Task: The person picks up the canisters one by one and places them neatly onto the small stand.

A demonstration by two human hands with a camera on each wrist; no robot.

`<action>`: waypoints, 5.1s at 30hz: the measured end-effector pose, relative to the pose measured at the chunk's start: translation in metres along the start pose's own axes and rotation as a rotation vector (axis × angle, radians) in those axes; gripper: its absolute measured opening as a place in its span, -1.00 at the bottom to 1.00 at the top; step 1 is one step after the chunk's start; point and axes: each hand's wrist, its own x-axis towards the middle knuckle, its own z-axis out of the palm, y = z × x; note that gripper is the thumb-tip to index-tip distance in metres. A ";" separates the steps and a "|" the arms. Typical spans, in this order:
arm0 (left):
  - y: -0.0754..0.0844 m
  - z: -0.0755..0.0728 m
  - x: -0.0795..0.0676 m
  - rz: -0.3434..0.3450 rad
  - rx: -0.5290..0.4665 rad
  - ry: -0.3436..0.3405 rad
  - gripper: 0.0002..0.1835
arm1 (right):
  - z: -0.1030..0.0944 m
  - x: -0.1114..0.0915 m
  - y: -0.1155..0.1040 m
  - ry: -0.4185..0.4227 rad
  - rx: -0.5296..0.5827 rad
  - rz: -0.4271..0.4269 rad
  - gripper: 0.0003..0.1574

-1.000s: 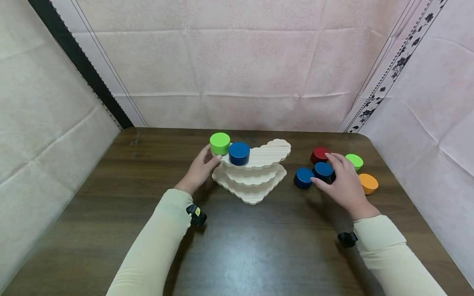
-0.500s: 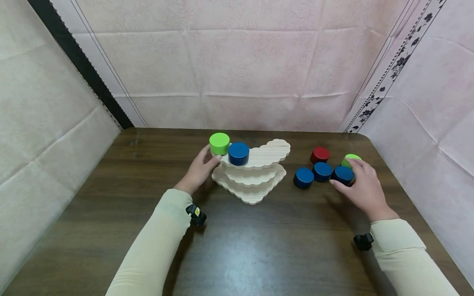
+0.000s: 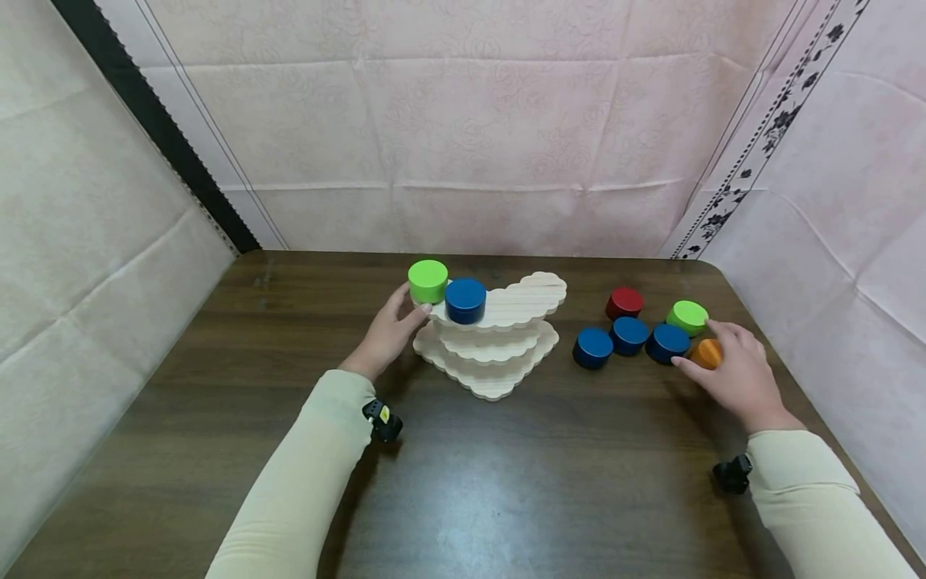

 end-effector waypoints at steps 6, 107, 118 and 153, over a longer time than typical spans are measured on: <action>0.001 0.000 0.000 0.005 0.003 -0.002 -0.22 | -0.001 0.001 0.013 -0.025 0.004 0.047 0.15; -0.001 -0.001 0.000 0.011 0.016 -0.009 -0.21 | -0.013 -0.012 -0.066 0.086 0.156 -0.106 -0.15; 0.000 0.000 0.001 0.012 0.006 -0.008 -0.22 | -0.007 -0.010 -0.098 0.009 0.258 -0.114 -0.17; -0.002 0.001 0.003 -0.010 0.003 0.009 -0.22 | 0.020 0.021 -0.181 -0.128 0.356 -0.268 -0.16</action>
